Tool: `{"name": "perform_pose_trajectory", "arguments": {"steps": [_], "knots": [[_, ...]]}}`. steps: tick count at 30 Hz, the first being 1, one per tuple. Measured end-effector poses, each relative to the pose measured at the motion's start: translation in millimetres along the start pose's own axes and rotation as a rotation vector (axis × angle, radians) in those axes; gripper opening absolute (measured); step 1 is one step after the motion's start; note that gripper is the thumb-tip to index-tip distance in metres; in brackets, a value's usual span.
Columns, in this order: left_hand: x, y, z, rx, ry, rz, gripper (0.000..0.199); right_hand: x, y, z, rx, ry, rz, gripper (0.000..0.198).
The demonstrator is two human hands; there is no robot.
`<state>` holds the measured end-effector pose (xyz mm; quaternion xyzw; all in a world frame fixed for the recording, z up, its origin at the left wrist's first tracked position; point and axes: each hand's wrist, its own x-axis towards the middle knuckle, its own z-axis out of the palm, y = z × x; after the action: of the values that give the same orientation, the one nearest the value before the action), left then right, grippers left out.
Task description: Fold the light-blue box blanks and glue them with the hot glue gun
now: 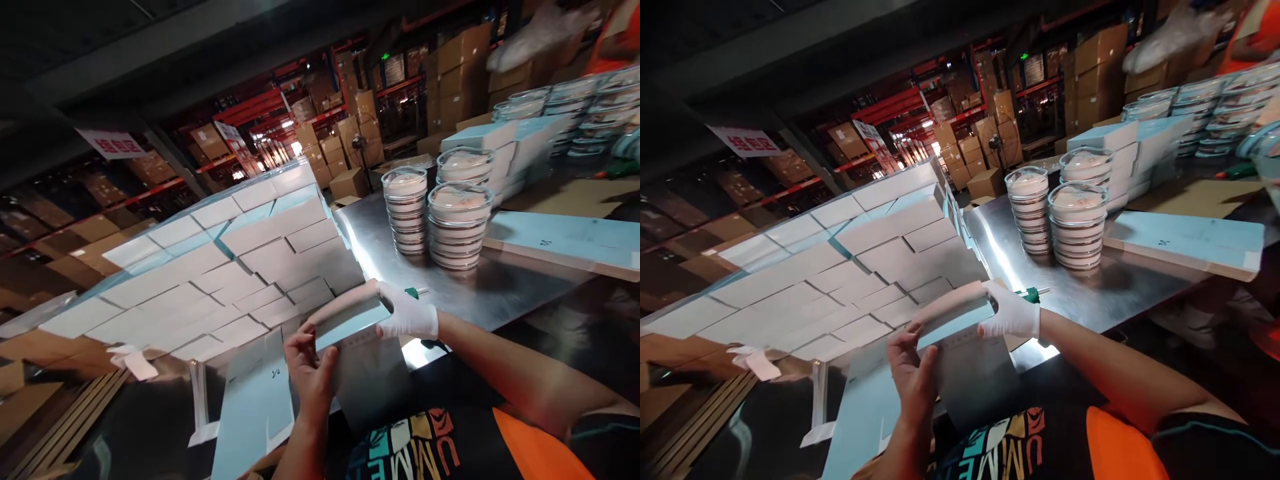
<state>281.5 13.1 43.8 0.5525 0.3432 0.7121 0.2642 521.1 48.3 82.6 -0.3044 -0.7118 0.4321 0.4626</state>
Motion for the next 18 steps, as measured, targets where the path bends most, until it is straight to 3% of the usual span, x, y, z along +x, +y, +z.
{"name": "perform_pose_trajectory", "arguments": {"steps": [4, 8, 11, 13, 15, 16, 18], "knots": [[5.1, -3.6, -13.1, 0.066, -0.157, 0.108, 0.024, -16.4, 14.1, -4.1, -0.074, -0.031, -0.236, 0.049], [29.7, 7.2, -31.0, 0.120, -0.301, 0.229, 0.009, -15.0, 10.8, 6.3, -0.189, 0.028, -0.479, 0.033], [54.9, 30.5, -32.7, 0.374, -0.574, 0.328, 0.025, -10.1, 2.0, 21.2, -0.358, 0.004, -0.563, 0.037], [66.4, 47.9, -27.7, 0.569, -0.775, 0.416, 0.047, -6.9, -5.5, 25.9, -0.475, -0.111, -0.607, 0.063], [71.2, 60.9, -24.7, 0.660, -0.890, 0.464, 0.062, -2.1, -14.0, 13.3, -0.575, -0.159, -0.587, 0.092], [71.5, 64.6, -26.2, 0.671, -0.878, 0.449, 0.062, 0.9, -18.3, -2.7, -0.636, -0.105, -0.539, 0.096], [69.6, 65.3, -36.7, 0.659, -0.662, 0.344, 0.062, 6.8, -26.2, -55.1, -0.810, 0.173, -0.373, 0.081]]}}
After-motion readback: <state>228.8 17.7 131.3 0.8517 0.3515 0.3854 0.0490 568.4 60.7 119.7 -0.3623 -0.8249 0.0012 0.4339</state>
